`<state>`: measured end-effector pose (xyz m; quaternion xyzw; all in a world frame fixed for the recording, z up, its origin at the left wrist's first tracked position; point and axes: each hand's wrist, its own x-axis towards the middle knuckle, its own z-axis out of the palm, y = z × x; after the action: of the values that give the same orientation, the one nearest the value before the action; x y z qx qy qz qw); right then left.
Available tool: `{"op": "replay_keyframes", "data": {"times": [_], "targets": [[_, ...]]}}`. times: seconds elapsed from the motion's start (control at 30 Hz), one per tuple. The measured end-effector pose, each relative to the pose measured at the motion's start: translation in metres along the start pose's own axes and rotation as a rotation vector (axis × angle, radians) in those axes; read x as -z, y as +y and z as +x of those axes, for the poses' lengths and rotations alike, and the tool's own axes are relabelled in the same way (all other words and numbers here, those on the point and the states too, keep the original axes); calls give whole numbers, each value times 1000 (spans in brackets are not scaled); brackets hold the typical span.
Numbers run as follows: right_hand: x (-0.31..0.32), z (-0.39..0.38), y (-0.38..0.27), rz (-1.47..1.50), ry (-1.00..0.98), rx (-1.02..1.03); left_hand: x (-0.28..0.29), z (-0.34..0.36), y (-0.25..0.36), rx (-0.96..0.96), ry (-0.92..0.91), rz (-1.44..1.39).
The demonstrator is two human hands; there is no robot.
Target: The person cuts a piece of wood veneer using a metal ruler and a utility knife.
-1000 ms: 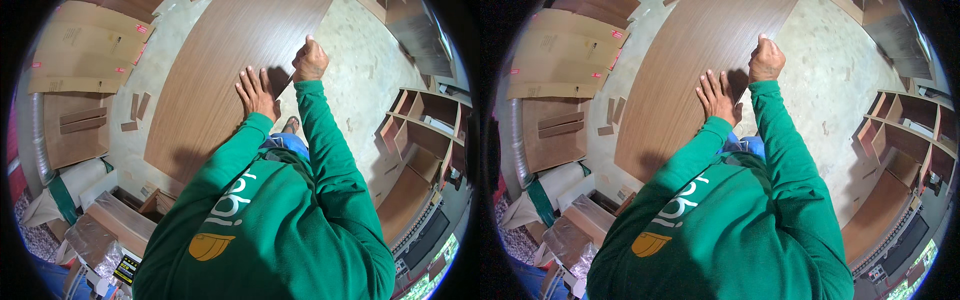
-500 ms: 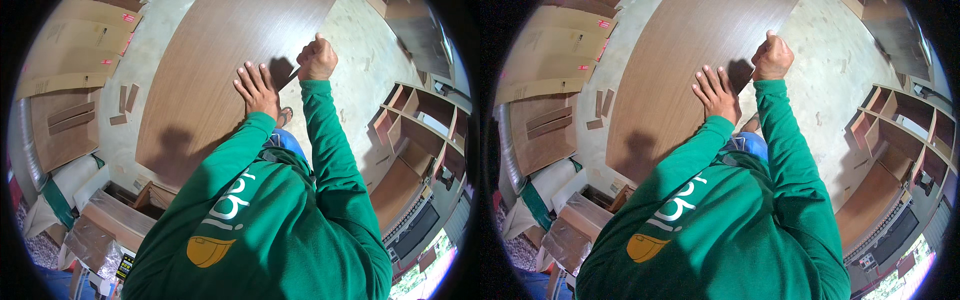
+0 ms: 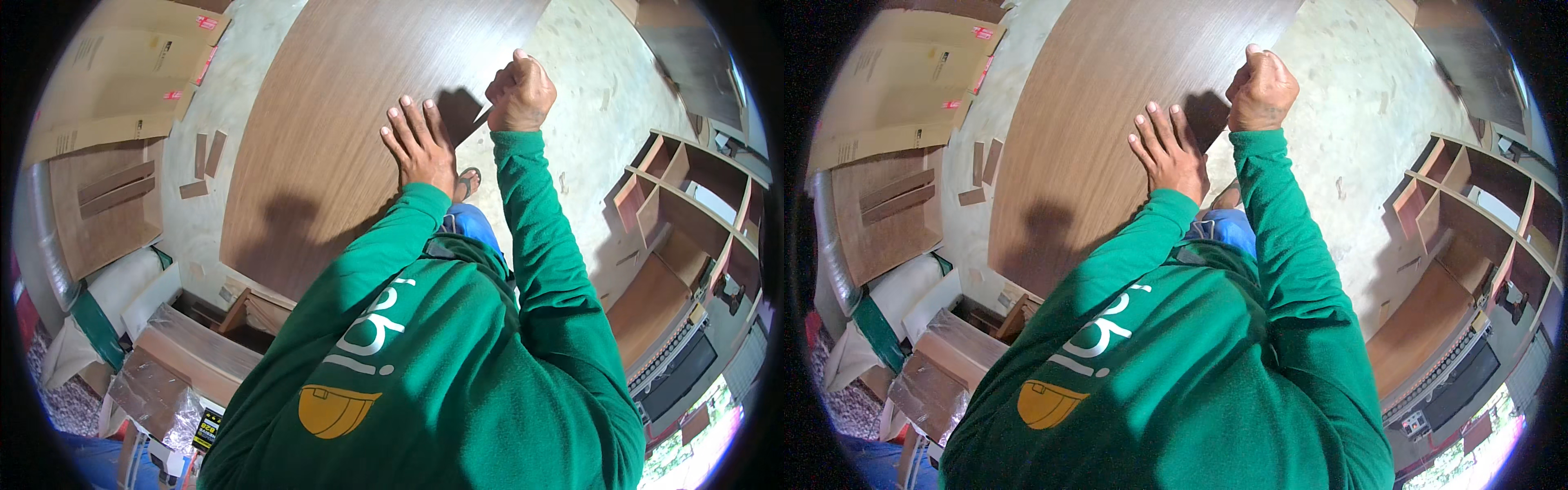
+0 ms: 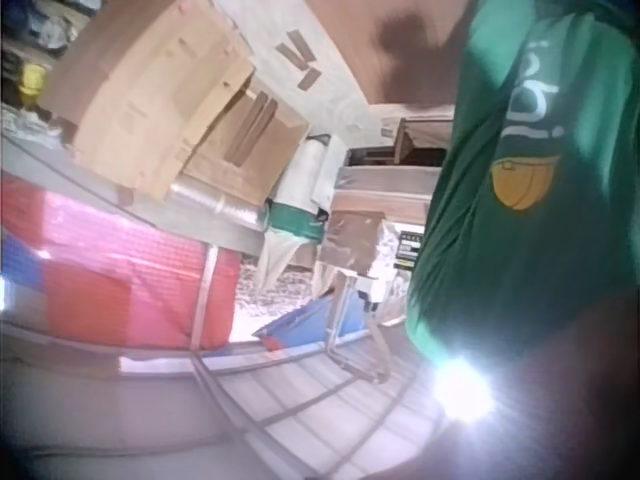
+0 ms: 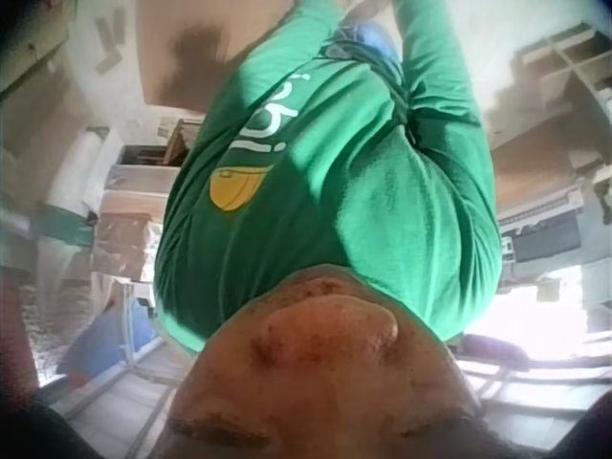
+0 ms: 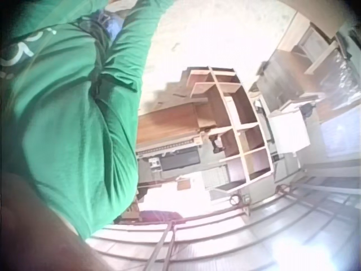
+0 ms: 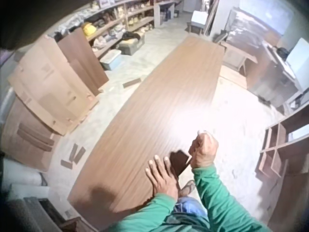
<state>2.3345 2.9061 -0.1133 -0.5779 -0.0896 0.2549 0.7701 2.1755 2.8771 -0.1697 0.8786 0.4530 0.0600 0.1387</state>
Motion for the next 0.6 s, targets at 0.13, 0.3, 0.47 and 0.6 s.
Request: {"op": "replay_keyframes", "data": {"times": [0.13, 0.3, 0.47, 0.6], "targets": [[-2, -1, 1, 36, 8, -25, -5, -1, 2, 21, -16, 35], [-6, -1, 2, -92, -9, 53, -1, -2, 4, 48, -22, 12], [16, 7, 7, -207, -39, 39, -21, 0, 9, 25, -35, 238], [19, 2, -9, -473, -152, 57, -18, -4, 14, 57, -18, 243]]}}
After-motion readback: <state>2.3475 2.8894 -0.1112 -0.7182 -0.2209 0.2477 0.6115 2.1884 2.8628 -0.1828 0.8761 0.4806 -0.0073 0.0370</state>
